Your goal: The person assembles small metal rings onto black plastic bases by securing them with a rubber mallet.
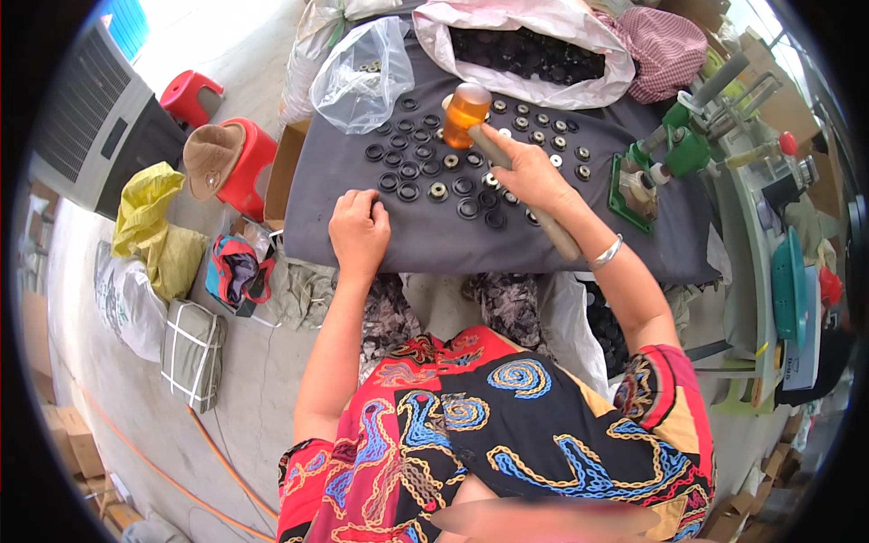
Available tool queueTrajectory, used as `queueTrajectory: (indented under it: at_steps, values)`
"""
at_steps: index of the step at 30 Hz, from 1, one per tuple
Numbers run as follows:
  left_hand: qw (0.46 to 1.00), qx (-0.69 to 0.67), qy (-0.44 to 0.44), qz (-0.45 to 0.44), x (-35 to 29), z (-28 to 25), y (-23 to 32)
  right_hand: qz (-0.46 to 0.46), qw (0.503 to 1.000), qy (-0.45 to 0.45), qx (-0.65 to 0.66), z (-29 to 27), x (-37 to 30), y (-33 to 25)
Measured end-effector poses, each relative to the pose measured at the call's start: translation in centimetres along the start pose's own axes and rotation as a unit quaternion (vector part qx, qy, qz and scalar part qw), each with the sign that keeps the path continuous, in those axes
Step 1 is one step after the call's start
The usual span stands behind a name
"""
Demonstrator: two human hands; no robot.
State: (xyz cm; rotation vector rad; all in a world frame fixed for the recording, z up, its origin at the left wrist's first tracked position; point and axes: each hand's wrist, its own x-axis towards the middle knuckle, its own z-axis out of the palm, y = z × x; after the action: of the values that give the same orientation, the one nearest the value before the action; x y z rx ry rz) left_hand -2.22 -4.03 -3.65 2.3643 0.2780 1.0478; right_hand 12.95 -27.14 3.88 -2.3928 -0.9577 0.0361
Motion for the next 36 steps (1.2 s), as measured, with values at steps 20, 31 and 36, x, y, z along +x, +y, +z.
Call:
queueTrajectory:
  at_steps: [20, 31, 36]
  values:
    - [1.000, 0.004, 0.003, 0.006, 0.2, 0.2, 0.0, 0.012, 0.995, 0.092, 0.041, -5.1, -0.2, 1.1]
    - [1.000, -0.008, 0.004, -0.003, 0.2, 0.5, 0.0, 0.071, 0.997, 0.035, -0.024, -3.2, -1.1, 3.6]
    - [1.000, -0.002, 0.010, 0.009, -0.2, 0.6, -0.4, 0.074, 0.994, 0.072, 0.033, -4.4, -1.3, 2.9]
